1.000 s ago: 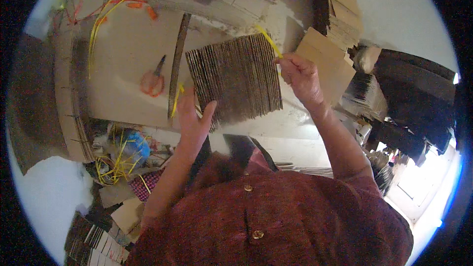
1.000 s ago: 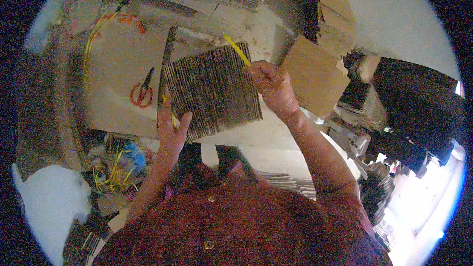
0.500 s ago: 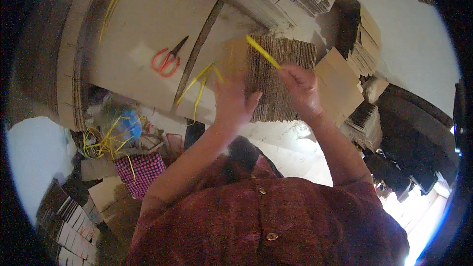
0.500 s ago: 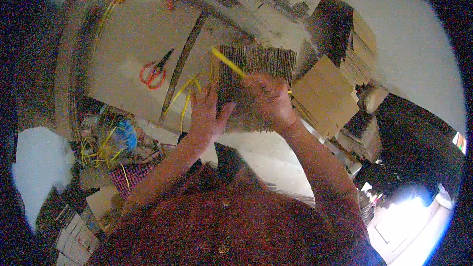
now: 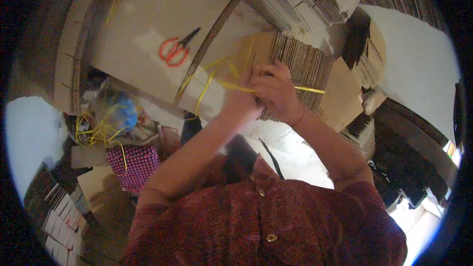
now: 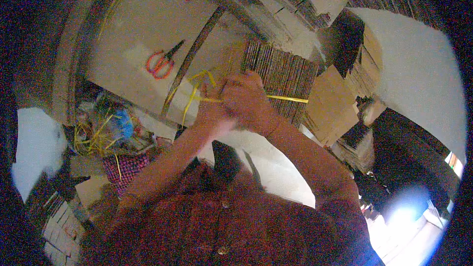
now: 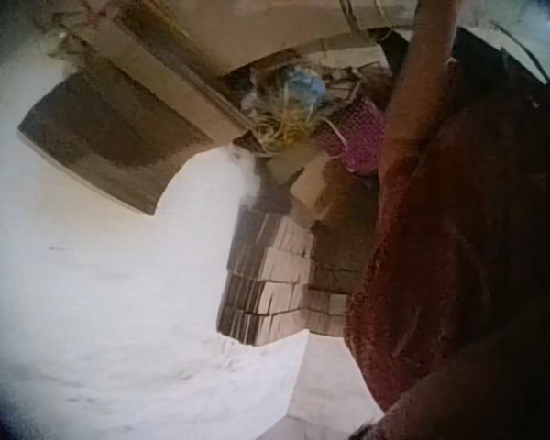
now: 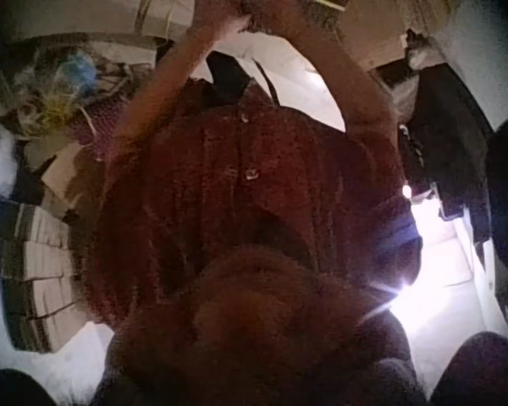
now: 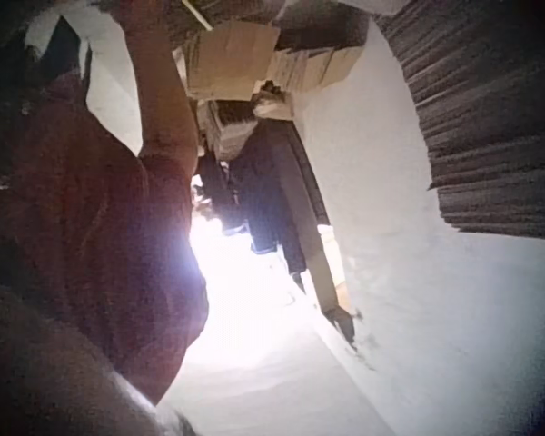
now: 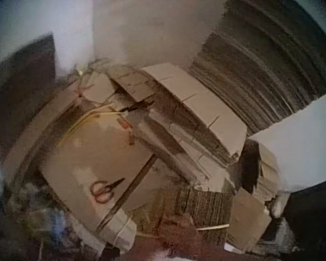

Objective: The person gathers flat cardboard pieces, aligns them into a stack, and wraps a yellow plastic strap around the bundle multiple times. They tighten the strap by hand, cut the excess with scissors, and place the finished bundle aside. The process repeats with additional cardboard pieces.

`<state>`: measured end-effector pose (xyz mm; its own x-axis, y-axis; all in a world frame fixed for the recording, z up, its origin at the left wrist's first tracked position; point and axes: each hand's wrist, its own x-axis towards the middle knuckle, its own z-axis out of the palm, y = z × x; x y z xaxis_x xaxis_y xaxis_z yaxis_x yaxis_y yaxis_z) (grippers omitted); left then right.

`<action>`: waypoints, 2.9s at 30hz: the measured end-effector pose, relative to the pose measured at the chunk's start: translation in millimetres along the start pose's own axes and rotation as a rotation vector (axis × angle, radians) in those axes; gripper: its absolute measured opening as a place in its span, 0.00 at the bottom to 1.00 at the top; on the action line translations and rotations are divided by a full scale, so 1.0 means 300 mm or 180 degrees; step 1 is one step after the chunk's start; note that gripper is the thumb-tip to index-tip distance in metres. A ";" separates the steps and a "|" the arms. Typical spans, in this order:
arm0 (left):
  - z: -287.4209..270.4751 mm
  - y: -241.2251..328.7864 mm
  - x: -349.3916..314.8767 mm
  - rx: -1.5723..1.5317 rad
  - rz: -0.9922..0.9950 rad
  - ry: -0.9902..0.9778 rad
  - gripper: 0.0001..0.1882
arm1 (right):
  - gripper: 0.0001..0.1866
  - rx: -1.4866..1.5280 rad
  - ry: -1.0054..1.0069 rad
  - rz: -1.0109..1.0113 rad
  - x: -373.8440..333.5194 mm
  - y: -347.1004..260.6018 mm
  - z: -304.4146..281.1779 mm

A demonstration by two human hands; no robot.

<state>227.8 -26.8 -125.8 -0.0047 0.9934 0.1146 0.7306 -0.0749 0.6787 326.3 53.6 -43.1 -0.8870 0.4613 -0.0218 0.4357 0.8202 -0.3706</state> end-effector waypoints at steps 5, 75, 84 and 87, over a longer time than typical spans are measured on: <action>-0.093 -0.046 -0.040 0.0275 -0.0020 -0.0616 0.20 | 0.07 0.0340 0.0266 0.0199 -0.035 0.014 0.078; -0.237 -0.131 0.205 -0.1664 -0.1289 -0.2258 0.11 | 0.09 0.0889 0.1324 0.0533 0.027 0.062 0.178; -0.658 0.065 0.410 -0.1822 -0.0591 -0.2563 0.14 | 0.10 0.0935 0.0700 0.0398 0.026 0.066 0.106; -0.695 -0.087 0.520 -0.1547 0.0674 -0.0357 0.10 | 0.09 0.1309 0.0785 0.0507 0.005 0.089 0.141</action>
<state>65.5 112.1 25.6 0.2008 0.9534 0.2253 0.3075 -0.2797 0.9095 330.2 61.8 -92.1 -0.7302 0.6767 0.0936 0.4223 0.5549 -0.7168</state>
